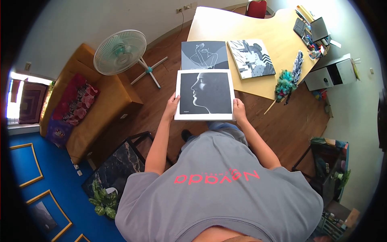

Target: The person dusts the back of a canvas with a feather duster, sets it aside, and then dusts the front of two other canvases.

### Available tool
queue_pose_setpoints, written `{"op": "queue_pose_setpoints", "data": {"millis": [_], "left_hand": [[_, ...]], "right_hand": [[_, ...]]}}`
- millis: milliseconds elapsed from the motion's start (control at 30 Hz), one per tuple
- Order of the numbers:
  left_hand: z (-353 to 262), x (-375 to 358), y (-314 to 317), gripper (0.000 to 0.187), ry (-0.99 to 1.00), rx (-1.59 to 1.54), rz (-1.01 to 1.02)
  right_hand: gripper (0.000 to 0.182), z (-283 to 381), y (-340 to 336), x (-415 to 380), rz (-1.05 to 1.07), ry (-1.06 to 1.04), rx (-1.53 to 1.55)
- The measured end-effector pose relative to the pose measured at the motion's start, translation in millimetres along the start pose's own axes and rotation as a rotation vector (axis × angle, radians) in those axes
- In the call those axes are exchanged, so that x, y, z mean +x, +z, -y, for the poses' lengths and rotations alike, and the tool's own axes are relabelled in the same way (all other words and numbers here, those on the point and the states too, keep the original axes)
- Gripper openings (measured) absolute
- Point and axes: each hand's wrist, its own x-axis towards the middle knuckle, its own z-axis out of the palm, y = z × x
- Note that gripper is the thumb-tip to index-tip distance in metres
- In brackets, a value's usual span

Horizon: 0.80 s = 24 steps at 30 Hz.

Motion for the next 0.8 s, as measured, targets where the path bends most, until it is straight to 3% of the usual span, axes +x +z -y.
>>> {"op": "queue_pose_setpoints", "data": {"millis": [433, 800], "left_hand": [[-49, 205, 73, 0.037, -0.032, 0.313, -0.138], [-79, 277, 71, 0.041, -0.038, 0.501, -0.101]], "right_hand": [[0.043, 15, -15, 232, -0.028, -0.121, -0.074], [0.041, 20, 10, 277, -0.134, -0.136, -0.074]]}}
